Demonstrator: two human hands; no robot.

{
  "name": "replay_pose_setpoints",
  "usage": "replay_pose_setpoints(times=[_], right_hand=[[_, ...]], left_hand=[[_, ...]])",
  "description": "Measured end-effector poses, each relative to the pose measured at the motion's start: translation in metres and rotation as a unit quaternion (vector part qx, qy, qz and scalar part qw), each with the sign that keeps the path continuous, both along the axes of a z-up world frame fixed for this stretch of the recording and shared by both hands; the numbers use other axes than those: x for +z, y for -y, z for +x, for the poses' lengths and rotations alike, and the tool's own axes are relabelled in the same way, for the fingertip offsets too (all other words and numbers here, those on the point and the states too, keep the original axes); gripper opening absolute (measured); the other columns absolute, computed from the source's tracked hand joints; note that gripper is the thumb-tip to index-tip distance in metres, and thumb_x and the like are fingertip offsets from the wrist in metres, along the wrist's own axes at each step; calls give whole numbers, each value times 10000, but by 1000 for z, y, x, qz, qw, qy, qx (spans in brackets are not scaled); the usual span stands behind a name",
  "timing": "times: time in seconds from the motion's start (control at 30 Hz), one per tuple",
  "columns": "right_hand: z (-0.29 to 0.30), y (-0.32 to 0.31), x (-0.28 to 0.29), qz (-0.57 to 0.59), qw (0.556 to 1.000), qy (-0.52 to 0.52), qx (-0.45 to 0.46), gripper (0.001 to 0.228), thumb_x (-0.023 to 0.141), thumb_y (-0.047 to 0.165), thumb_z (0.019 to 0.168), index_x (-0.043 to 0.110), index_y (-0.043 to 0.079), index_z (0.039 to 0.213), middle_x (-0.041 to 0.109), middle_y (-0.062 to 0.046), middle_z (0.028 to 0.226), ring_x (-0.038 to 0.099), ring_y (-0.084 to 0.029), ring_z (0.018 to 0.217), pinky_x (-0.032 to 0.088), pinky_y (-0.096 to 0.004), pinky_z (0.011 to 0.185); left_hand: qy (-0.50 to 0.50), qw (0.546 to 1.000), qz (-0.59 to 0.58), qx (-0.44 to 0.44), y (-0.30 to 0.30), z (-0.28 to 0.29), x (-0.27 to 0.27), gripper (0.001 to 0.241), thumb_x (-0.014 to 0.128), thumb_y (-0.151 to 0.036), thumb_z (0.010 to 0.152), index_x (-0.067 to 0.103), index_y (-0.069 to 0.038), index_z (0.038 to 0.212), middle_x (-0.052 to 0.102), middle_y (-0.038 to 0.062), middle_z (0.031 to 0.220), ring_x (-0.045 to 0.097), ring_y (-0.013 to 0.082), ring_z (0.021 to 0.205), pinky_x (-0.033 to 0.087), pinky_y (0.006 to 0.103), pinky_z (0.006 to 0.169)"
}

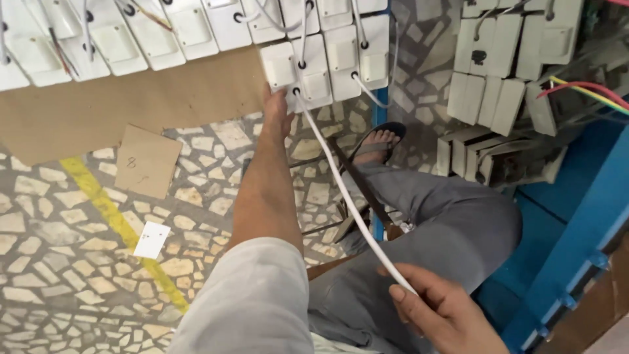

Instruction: The person assembles a white power strip enclosure at a workbench. They drive screws with a pneumatic screwdriver, use a red-handled screwdriver to pry open and adjust the enclosure, thread a white cable through the housing opening, press the halves together, and continue screwing the unit closed.

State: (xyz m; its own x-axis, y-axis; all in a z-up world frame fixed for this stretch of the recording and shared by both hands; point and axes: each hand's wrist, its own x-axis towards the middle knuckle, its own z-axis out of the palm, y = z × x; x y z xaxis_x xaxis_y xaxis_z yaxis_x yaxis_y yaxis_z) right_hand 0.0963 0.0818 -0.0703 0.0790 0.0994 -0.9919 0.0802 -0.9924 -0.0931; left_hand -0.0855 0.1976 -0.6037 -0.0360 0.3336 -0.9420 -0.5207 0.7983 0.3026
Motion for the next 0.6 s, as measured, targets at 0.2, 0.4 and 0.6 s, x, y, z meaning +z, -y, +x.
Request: replay_pose_setpoints(times=[0.2, 0.4, 0.6], right_hand=[[23, 13, 20, 77, 990, 74, 96, 489, 746, 53, 820, 776, 50, 1307, 871, -154, 692, 628, -183, 391, 485, -341, 370], [2, -117, 65, 77, 898, 193, 388, 422, 723, 158, 842, 791, 387, 1189, 814, 24, 639, 726, -125, 536, 592, -271, 448], [9, -79, 98, 236, 920, 243, 196, 356, 606, 100, 917, 682, 209, 1248, 738, -76, 844, 687, -204, 706, 575, -332, 621]], left_hand=[[6, 992, 7, -129, -5, -22, 19, 523, 526, -240, 965, 392, -165, 1465, 436, 192, 1525, 439, 477, 1381, 371, 761, 1079], [-102, 983, 34, -147, 55, -40, -45, 734, 579, -385, 939, 388, -8, 1540, 620, 174, 939, 504, 213, 605, 426, 349, 447], [-123, 959, -30, -252, 91, -73, 41, 682, 604, -431, 1028, 389, -59, 1558, 470, 268, 1505, 672, 426, 1172, 595, 588, 924]])
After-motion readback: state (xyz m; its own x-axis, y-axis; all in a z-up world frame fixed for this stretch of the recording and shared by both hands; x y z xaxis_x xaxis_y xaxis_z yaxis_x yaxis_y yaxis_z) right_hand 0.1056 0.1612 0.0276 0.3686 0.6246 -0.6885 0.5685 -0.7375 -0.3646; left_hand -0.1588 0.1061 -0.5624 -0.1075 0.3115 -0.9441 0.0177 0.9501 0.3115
